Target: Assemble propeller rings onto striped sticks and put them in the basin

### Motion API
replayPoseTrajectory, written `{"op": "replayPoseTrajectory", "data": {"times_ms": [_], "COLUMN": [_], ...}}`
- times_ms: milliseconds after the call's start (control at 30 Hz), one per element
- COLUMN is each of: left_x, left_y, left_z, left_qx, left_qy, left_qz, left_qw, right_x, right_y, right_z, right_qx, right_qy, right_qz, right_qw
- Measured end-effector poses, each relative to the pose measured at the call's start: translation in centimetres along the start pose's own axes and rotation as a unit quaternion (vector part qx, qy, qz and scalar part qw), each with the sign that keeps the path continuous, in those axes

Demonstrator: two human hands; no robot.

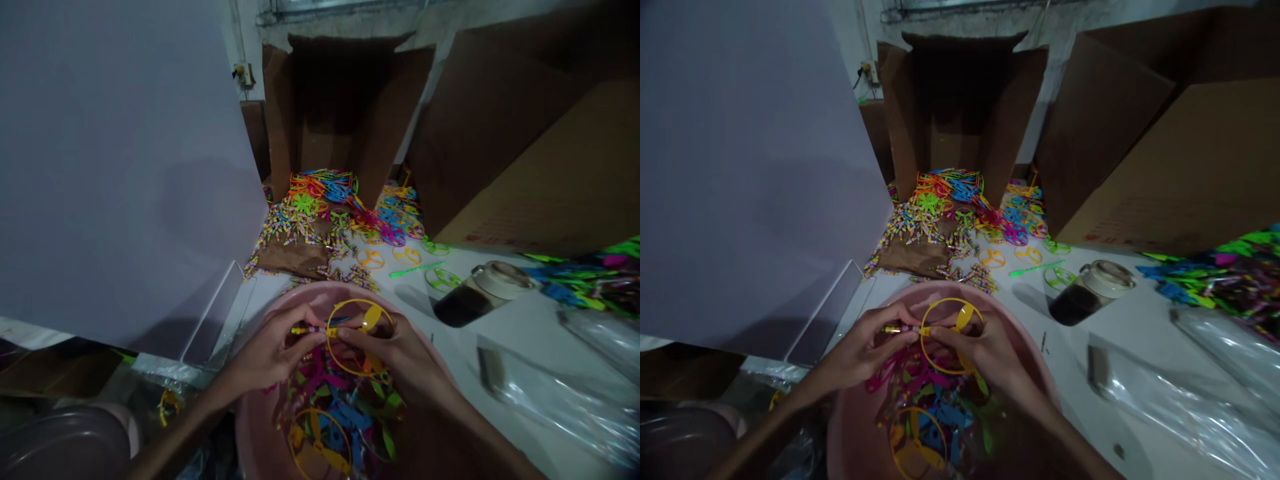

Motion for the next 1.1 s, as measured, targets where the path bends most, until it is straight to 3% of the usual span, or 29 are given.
{"op": "replayPoseTrajectory", "data": {"times_ms": [67,133,167,200,233,267,333,400,500,633,800,933,1100], "left_x": [-0.6,-2.0,-3.1,-4.4,-5.4,-6.1,-6.6,-6.1,-5.0,-4.9,-5.3,-5.7,-7.7], "left_y": [-0.5,-1.5,-2.2,-2.9,-3.6,-4.3,-5.3,-5.9,-6.2,-6.4,-6.9,-7.2,-7.4], "left_z": [0.1,1.3,2.5,4.0,5.7,7.6,11.4,14.7,17.4,17.7,17.4,17.6,15.9], "left_qx": [-0.004,-0.019,-0.027,-0.041,-0.057,-0.071,-0.102,-0.134,-0.177,-0.196,-0.199,-0.208,-0.19], "left_qy": [0.01,-0.013,-0.04,-0.105,-0.145,-0.172,-0.231,-0.284,-0.354,-0.424,-0.447,-0.404,-0.282], "left_qz": [0.032,0.04,0.02,-0.038,-0.077,-0.1,-0.125,-0.124,-0.119,-0.11,-0.095,-0.114,-0.21], "left_qw": [0.999,0.999,0.999,0.993,0.985,0.977,0.959,0.941,0.91,0.877,0.867,0.884,0.917], "right_x": [-1.1,-2.0,-2.4,-2.9,-3.5,-4.3,-6.5,-9.0,-12.2,-15.2,-16.4,-16.4,-14.7], "right_y": [0.0,0.3,0.4,0.4,0.1,-0.7,-3.4,-7.2,-13.3,-19.0,-22.0,-22.1,-18.9], "right_z": [0.7,1.4,1.6,1.7,1.9,2.0,2.1,1.4,-0.8,-3.4,-4.4,-3.9,-2.7], "right_qx": [-0.029,-0.043,-0.045,-0.048,-0.059,-0.078,-0.126,-0.136,-0.094,-0.033,0.002,-0.019,-0.061], "right_qy": [0.042,0.09,0.108,0.124,0.139,0.157,0.223,0.327,0.384,0.425,0.409,0.338,0.195], "right_qz": [0.029,0.115,0.166,0.205,0.218,0.196,0.065,-0.081,-0.164,-0.227,-0.248,-0.246,-0.177], "right_qw": [0.998,0.988,0.979,0.97,0.964,0.965,0.965,0.932,0.904,0.875,0.878,0.908,0.963]}}
Point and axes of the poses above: each hand's wrist, its own y-axis away from the middle knuckle, its own x-axis out of the palm, z = x × y, the point moved 4 cm from there along -y, towards the middle knuckle, and after that the axes turned 8 degrees about y, right-handed, at the moved point
